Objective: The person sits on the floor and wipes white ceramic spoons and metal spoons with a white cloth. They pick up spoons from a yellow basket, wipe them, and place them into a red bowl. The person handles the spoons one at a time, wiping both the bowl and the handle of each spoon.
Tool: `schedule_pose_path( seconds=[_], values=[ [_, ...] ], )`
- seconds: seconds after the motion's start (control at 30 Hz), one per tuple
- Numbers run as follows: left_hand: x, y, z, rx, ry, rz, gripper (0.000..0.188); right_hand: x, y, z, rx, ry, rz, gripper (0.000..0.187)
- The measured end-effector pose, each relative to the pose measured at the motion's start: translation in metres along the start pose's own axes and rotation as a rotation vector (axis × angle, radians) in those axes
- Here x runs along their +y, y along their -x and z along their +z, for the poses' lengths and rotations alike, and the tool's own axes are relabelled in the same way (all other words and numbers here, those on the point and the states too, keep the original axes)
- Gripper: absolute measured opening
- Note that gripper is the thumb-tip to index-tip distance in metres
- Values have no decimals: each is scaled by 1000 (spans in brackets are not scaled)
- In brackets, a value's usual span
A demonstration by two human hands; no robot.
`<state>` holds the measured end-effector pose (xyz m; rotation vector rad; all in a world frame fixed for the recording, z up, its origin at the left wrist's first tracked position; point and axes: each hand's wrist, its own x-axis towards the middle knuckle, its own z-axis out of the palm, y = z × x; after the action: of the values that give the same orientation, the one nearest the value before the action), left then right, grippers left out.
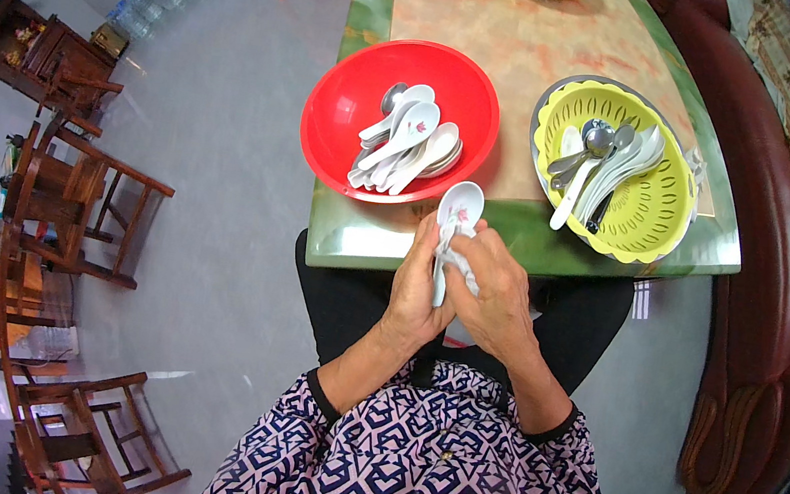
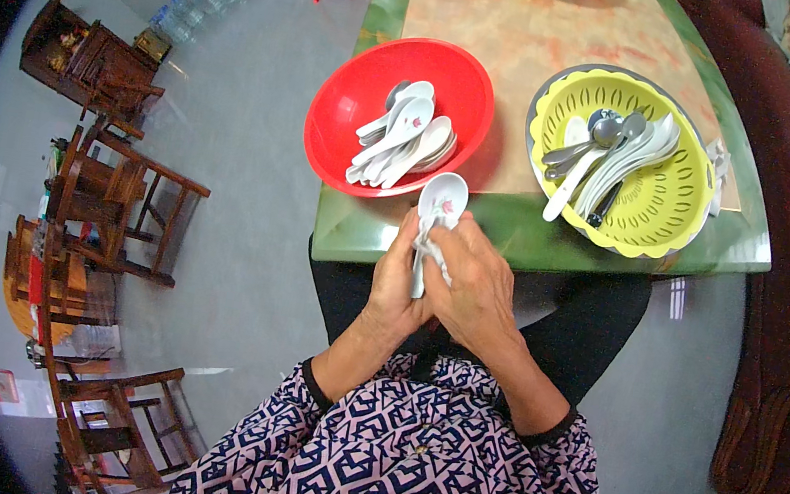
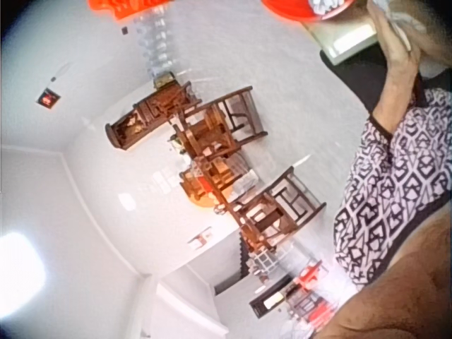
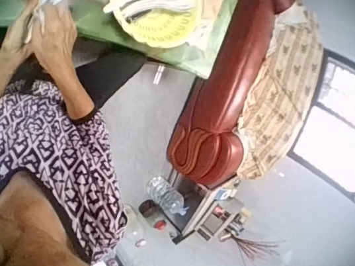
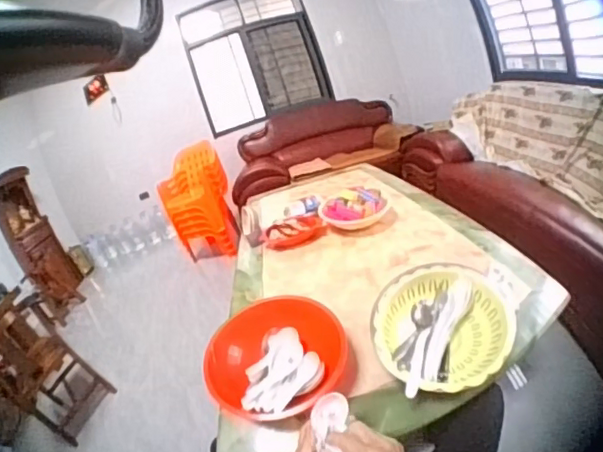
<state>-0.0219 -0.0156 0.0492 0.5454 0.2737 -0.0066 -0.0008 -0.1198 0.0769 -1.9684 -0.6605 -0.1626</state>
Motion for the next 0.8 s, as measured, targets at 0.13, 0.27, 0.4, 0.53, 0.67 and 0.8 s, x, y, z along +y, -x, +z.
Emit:
schedule_pose_path(
  seconds=[0.13,0.27,0.4,0.53,0.67,0.8],
  values=[
    [3,-5,-11,-80,118,-27,45,-8,16,-5,-95,-133,-111,26],
    [6,-5,-13,-228,239,-77,45,-9,21,-5,-42,-125,-175,25],
    [4,-2,-13,-156,211,-85,44,4,1,5,155,80,-285,22],
    [-1,4,-17,-129,289,-62,35,16,-15,10,225,215,-375,24],
    [-3,7,-3,-13,116,-5,31,20,-30,11,448,448,-406,26],
    [-6,6,-3,-36,94,3,31,21,-34,17,491,460,-275,25]
  ],
)
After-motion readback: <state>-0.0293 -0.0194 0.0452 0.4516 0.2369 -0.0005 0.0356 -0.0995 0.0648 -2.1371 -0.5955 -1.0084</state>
